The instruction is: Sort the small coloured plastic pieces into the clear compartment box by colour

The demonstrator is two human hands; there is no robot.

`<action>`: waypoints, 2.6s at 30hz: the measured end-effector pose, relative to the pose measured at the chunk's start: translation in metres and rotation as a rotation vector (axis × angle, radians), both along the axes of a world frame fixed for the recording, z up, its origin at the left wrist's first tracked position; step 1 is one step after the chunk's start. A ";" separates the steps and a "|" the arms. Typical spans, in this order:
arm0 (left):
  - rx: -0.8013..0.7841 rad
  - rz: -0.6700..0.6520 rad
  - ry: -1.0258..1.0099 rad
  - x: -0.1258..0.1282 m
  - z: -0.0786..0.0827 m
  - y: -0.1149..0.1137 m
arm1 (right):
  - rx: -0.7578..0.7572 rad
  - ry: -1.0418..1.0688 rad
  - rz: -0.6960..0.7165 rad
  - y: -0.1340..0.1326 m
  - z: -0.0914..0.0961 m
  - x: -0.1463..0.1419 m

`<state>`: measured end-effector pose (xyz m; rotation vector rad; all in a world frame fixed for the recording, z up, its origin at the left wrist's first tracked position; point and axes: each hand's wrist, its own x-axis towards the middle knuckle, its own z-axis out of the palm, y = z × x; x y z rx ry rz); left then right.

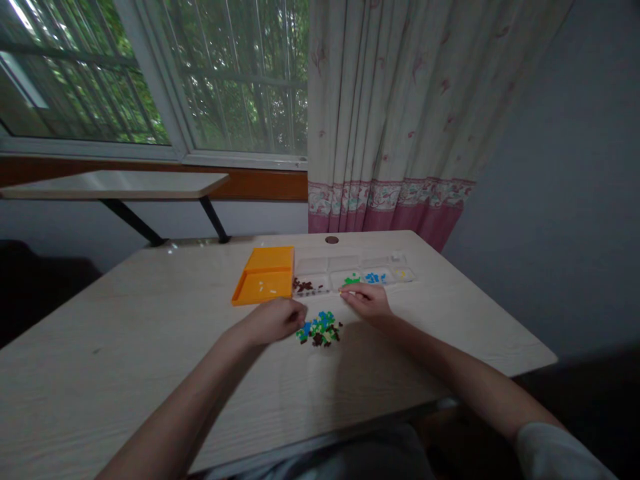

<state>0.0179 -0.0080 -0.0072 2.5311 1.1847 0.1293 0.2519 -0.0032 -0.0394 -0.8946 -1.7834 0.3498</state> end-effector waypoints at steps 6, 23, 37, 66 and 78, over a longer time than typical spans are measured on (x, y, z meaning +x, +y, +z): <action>0.045 0.035 0.034 -0.004 -0.003 0.004 | -0.004 0.007 -0.009 0.001 -0.001 0.001; 0.110 0.015 0.046 -0.005 0.000 0.003 | -0.011 -0.656 0.076 0.031 0.029 0.061; 0.116 0.025 -0.110 -0.002 0.001 0.004 | -0.395 -0.816 -0.498 0.069 0.034 0.168; 0.114 0.060 -0.333 0.013 -0.001 -0.001 | 0.284 -0.560 -0.036 -0.003 0.004 0.003; -0.324 -0.096 -0.156 -0.015 -0.002 0.007 | 0.353 -0.429 -0.108 0.008 0.014 0.020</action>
